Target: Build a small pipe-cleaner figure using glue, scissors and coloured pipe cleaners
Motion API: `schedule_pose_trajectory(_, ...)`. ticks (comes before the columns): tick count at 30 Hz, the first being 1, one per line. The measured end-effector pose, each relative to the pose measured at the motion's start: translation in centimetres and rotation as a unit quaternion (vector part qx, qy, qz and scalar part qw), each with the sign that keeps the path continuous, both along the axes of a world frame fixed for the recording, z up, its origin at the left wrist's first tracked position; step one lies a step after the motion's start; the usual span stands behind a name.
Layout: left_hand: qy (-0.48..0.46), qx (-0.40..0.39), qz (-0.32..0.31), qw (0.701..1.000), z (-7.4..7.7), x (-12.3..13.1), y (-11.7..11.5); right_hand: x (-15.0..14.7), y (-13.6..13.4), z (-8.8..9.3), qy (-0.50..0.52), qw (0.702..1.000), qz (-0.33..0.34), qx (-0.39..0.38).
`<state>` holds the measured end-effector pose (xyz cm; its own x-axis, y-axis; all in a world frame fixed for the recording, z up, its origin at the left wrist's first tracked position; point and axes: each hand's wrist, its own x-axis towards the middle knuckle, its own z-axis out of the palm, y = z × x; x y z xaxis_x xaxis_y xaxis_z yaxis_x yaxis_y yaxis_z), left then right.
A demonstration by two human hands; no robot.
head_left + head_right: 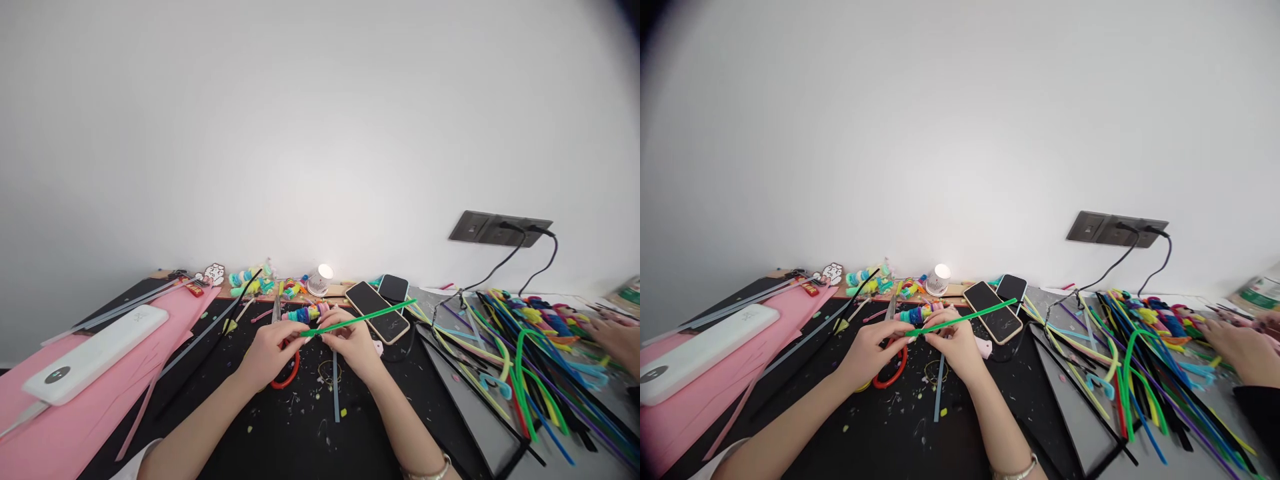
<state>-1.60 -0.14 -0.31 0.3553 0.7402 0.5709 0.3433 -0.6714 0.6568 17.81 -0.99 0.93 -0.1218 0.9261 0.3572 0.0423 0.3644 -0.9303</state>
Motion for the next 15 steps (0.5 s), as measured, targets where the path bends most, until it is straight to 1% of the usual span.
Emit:
schedule_pose_trajectory(6,-0.003,0.003,0.0,1.0,0.04,0.01,-0.07,-0.1,-0.2,0.22,0.005,1.0,0.012,-0.003)
schedule_pose_trajectory(15,0.005,0.022,0.016,1.0,0.41,0.11,-0.13,-0.18,-0.22,0.32,0.001,1.0,0.003,0.003)
